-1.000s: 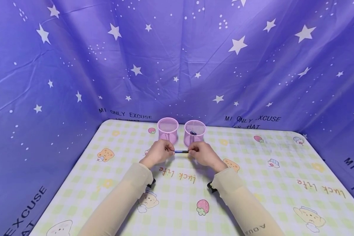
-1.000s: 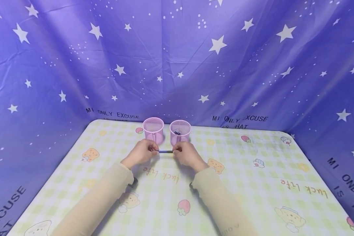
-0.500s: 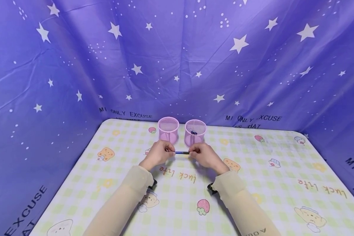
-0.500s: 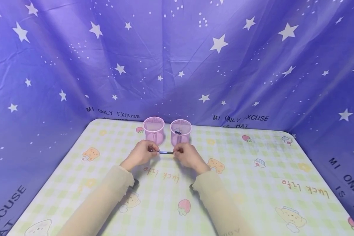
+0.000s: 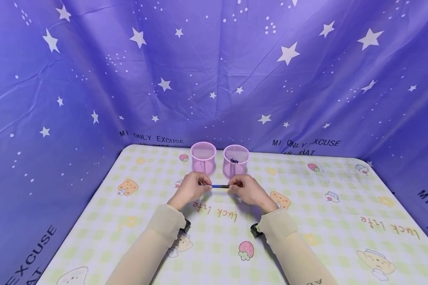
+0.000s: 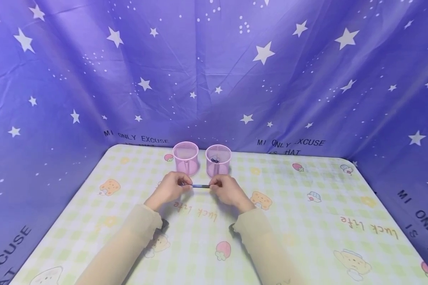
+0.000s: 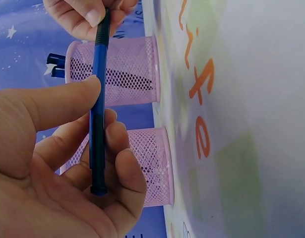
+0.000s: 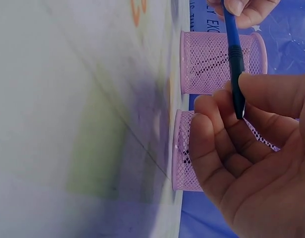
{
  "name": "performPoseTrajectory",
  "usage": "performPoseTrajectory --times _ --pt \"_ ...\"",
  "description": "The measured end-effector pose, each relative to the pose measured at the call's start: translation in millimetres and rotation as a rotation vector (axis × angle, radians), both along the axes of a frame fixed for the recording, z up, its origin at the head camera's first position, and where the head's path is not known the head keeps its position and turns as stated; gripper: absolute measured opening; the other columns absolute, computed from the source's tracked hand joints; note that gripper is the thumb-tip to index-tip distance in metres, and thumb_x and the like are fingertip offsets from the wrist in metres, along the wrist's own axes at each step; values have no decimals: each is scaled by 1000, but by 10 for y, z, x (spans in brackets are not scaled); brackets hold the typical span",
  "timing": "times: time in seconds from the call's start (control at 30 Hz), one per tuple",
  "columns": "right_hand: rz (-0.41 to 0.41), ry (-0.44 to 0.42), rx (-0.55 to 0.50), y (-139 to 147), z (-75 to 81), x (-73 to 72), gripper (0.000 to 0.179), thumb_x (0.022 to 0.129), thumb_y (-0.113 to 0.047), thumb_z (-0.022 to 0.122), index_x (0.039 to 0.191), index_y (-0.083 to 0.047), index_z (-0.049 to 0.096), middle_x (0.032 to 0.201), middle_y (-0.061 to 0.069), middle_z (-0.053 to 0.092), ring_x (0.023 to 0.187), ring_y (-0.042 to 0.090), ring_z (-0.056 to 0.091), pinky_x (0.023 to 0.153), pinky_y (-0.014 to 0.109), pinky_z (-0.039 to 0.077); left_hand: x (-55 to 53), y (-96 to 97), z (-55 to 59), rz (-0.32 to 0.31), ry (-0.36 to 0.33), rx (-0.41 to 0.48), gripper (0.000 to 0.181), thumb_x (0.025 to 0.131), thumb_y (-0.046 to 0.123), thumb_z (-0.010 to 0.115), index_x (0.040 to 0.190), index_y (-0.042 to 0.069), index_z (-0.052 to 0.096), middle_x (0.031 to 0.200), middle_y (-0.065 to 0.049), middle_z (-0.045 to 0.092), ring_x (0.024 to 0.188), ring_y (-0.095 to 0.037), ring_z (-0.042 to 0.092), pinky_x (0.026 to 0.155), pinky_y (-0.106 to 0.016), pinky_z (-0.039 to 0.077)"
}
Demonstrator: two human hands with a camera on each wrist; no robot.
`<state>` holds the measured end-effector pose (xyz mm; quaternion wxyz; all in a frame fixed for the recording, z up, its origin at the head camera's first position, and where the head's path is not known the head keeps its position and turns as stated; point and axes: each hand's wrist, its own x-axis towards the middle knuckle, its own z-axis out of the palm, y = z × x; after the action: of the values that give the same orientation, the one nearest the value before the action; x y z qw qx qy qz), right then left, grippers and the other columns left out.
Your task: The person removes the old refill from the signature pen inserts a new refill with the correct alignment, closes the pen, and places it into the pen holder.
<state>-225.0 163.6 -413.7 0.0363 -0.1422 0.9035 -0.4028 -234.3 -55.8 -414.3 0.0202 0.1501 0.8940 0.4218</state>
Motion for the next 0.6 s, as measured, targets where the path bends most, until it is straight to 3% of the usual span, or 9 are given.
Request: performPoseTrajectory --times 0.6 --pt "-9 -5 -34 23 13 41 8 89 -6 62 93 -8 69 79 0 63 68 14 55 61 30 48 17 13 -16 -18 17 38 5 80 8 74 80 12 71 74 5 64 70 -12 56 70 -30 47"
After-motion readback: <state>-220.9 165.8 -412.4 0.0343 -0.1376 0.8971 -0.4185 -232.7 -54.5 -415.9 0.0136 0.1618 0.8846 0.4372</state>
